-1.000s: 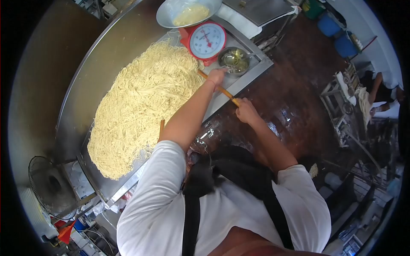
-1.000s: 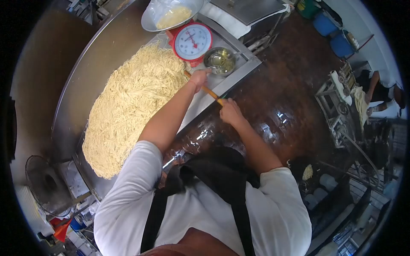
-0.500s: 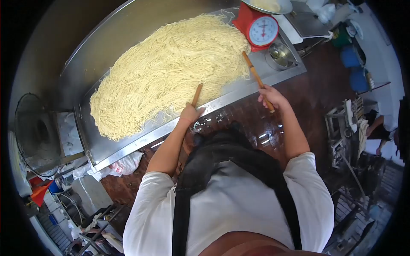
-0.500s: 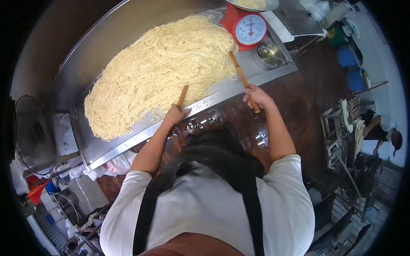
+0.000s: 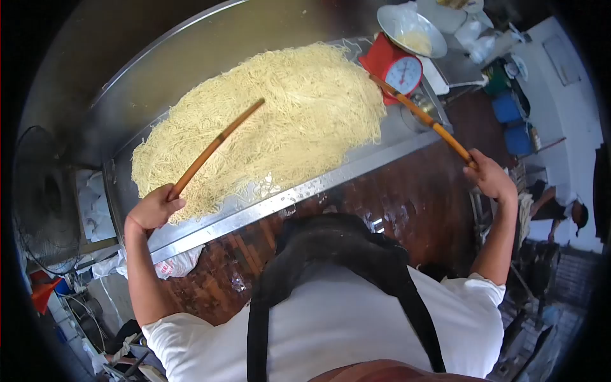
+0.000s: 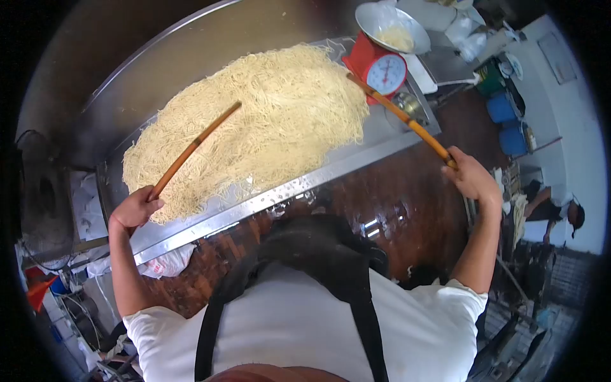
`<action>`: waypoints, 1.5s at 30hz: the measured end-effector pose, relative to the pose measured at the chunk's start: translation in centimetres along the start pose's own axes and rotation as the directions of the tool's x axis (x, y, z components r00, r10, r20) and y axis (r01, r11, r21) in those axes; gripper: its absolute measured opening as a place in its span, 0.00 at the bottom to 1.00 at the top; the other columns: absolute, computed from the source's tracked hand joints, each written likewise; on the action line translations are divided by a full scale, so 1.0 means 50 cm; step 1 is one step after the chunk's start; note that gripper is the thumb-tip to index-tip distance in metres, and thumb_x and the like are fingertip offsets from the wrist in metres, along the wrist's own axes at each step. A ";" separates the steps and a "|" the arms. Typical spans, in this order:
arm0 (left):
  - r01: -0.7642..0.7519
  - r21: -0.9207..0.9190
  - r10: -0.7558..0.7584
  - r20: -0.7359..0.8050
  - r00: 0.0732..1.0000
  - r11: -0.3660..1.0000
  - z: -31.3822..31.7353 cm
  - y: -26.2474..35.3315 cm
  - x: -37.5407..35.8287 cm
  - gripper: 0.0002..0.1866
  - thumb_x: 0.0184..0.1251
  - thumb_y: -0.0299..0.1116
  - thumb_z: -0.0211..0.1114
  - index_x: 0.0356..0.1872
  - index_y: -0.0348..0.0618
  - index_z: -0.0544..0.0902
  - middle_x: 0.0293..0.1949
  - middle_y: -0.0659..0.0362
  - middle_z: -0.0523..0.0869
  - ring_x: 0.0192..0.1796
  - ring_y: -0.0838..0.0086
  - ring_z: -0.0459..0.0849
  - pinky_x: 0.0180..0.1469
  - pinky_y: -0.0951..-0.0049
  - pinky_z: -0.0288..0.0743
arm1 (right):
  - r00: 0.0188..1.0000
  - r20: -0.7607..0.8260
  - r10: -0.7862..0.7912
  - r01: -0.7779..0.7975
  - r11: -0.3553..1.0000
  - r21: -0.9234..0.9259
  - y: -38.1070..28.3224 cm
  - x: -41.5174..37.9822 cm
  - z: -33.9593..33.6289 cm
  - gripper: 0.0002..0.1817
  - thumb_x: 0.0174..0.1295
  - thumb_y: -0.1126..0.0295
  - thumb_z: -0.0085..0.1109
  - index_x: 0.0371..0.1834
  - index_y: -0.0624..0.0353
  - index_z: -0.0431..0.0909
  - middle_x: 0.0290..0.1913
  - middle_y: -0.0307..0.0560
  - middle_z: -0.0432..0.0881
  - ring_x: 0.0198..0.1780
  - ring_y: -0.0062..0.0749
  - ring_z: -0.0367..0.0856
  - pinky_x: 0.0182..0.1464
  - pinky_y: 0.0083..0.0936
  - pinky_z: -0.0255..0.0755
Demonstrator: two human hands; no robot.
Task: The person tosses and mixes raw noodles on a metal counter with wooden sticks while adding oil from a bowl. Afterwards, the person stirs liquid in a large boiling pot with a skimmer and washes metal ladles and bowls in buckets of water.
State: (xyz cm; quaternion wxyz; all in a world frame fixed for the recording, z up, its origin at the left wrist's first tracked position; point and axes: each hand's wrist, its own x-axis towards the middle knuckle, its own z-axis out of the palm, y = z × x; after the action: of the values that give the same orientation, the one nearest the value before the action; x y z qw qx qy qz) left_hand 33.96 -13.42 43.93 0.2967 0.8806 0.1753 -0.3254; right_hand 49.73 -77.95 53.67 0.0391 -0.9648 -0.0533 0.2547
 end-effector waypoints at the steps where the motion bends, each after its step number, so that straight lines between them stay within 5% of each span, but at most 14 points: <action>1: -0.028 -0.033 0.026 -0.074 0.997 0.999 0.009 -0.005 0.013 0.19 0.64 0.42 0.68 0.42 0.35 0.79 0.30 0.55 0.82 0.34 0.71 0.79 0.39 0.67 0.73 | 0.993 -0.034 -0.111 0.112 0.993 0.033 0.003 0.048 0.005 0.19 0.63 0.67 0.57 0.54 0.64 0.71 0.46 0.65 0.80 0.54 0.59 0.77 0.53 0.42 0.71; 4: -0.099 0.056 0.109 -0.200 0.974 0.993 0.173 0.021 0.215 0.25 0.66 0.41 0.64 0.56 0.33 0.76 0.48 0.39 0.84 0.52 0.48 0.82 0.56 0.57 0.73 | 0.890 -0.056 -0.453 0.447 0.890 -0.094 0.048 0.353 0.127 0.16 0.65 0.67 0.50 0.50 0.65 0.76 0.47 0.63 0.81 0.53 0.57 0.79 0.55 0.42 0.71; 7: -0.077 -0.183 0.014 -0.325 0.946 0.980 0.363 0.134 0.471 0.21 0.62 0.33 0.58 0.54 0.31 0.75 0.47 0.33 0.82 0.53 0.44 0.81 0.56 0.53 0.74 | 0.954 -0.069 -0.291 0.292 0.956 0.005 -0.119 0.594 0.245 0.16 0.60 0.71 0.49 0.48 0.66 0.77 0.47 0.67 0.81 0.50 0.54 0.82 0.52 0.44 0.75; 9: -0.154 -0.307 0.025 -0.386 0.922 0.939 0.406 0.225 0.603 0.22 0.59 0.35 0.60 0.51 0.29 0.76 0.43 0.34 0.84 0.48 0.44 0.83 0.53 0.56 0.76 | 0.762 -0.136 -0.633 0.633 0.773 -0.047 -0.152 0.825 0.392 0.16 0.60 0.70 0.50 0.49 0.67 0.73 0.44 0.67 0.81 0.43 0.57 0.83 0.47 0.44 0.76; 13: -0.307 -0.694 0.125 -0.301 0.945 0.651 0.328 0.345 0.594 0.10 0.61 0.33 0.62 0.38 0.38 0.74 0.23 0.60 0.75 0.20 0.77 0.74 0.22 0.73 0.70 | 0.819 -0.221 -0.529 0.572 0.723 0.388 -0.230 0.705 0.328 0.16 0.62 0.67 0.53 0.48 0.66 0.70 0.36 0.66 0.80 0.38 0.58 0.82 0.40 0.44 0.75; 21: -0.141 -0.610 0.066 -0.144 0.987 0.780 0.348 0.465 0.598 0.13 0.62 0.29 0.64 0.43 0.39 0.71 0.22 0.62 0.73 0.15 0.78 0.70 0.17 0.76 0.65 | 0.914 -0.206 -0.349 0.395 0.657 0.642 -0.201 0.608 0.454 0.16 0.65 0.62 0.54 0.47 0.64 0.70 0.29 0.60 0.79 0.31 0.54 0.80 0.34 0.42 0.73; 23: -0.256 -0.802 0.160 -0.200 0.967 0.539 0.269 0.538 0.510 0.13 0.62 0.30 0.64 0.43 0.40 0.70 0.23 0.63 0.72 0.15 0.79 0.69 0.16 0.77 0.64 | 0.956 -0.022 -0.291 0.179 0.524 0.833 -0.234 0.573 0.324 0.16 0.66 0.62 0.55 0.48 0.64 0.70 0.31 0.60 0.79 0.32 0.53 0.80 0.35 0.42 0.73; 27: -0.323 -0.435 0.168 -0.356 0.919 0.841 0.275 0.319 0.451 0.17 0.64 0.35 0.66 0.47 0.37 0.72 0.29 0.63 0.73 0.26 0.78 0.70 0.27 0.73 0.69 | 0.874 -0.344 -0.344 0.479 0.734 0.481 -0.087 0.544 0.246 0.21 0.65 0.60 0.56 0.55 0.64 0.70 0.40 0.63 0.80 0.44 0.54 0.81 0.46 0.42 0.73; 30: 0.073 -0.426 -0.132 -0.110 0.985 0.902 0.254 0.196 0.265 0.16 0.63 0.36 0.67 0.43 0.38 0.73 0.29 0.56 0.77 0.31 0.73 0.75 0.34 0.71 0.71 | 0.931 -0.178 -0.319 0.362 0.866 0.344 0.065 0.418 0.176 0.24 0.63 0.65 0.59 0.60 0.65 0.69 0.48 0.64 0.79 0.52 0.57 0.79 0.53 0.40 0.72; 32: 0.013 -0.010 -0.014 -0.099 0.995 1.000 0.265 0.119 0.154 0.16 0.63 0.36 0.66 0.45 0.37 0.73 0.27 0.53 0.77 0.32 0.68 0.77 0.36 0.68 0.72 | 0.956 0.099 -0.275 0.254 0.950 0.184 0.124 0.318 0.106 0.23 0.60 0.66 0.61 0.57 0.62 0.71 0.46 0.65 0.79 0.53 0.61 0.77 0.53 0.43 0.71; 33: 0.258 -0.234 -0.248 0.071 0.966 0.937 0.240 0.196 0.089 0.17 0.61 0.36 0.66 0.44 0.36 0.74 0.32 0.46 0.81 0.39 0.57 0.82 0.43 0.60 0.74 | 0.948 0.173 -0.266 0.229 0.952 0.204 0.125 0.285 0.084 0.21 0.61 0.66 0.60 0.56 0.62 0.71 0.46 0.64 0.80 0.53 0.61 0.77 0.53 0.44 0.71; 37: 0.001 -0.045 -0.007 -0.150 0.989 0.999 0.403 0.186 0.288 0.23 0.60 0.36 0.66 0.52 0.33 0.73 0.40 0.40 0.83 0.48 0.45 0.81 0.54 0.56 0.73 | 0.885 -0.021 -0.466 0.455 0.852 0.258 0.057 0.449 0.294 0.18 0.63 0.68 0.51 0.54 0.65 0.70 0.46 0.67 0.79 0.53 0.60 0.77 0.54 0.46 0.70; 42: -0.250 -0.634 0.218 -0.129 0.967 0.732 0.345 0.433 0.509 0.16 0.63 0.32 0.65 0.45 0.35 0.71 0.23 0.58 0.75 0.21 0.72 0.76 0.24 0.69 0.73 | 0.954 -0.007 -0.301 0.198 0.611 0.766 -0.252 0.562 0.342 0.17 0.63 0.64 0.56 0.48 0.65 0.71 0.30 0.57 0.78 0.33 0.46 0.80 0.36 0.39 0.72; 45: -0.305 -0.643 0.261 -0.166 0.951 0.703 0.356 0.390 0.447 0.14 0.64 0.29 0.64 0.45 0.39 0.69 0.22 0.62 0.71 0.16 0.78 0.71 0.17 0.75 0.67 | 0.911 -0.246 -0.330 0.405 0.614 0.678 -0.186 0.519 0.363 0.16 0.64 0.64 0.55 0.46 0.66 0.70 0.29 0.56 0.77 0.32 0.45 0.79 0.36 0.38 0.72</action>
State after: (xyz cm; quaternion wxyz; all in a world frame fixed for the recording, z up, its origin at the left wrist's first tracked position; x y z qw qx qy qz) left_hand 51.65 -37.04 25.87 0.6296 0.7440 0.1509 -0.1652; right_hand 62.40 -64.67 26.24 0.4649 -0.8516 -0.1445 0.1944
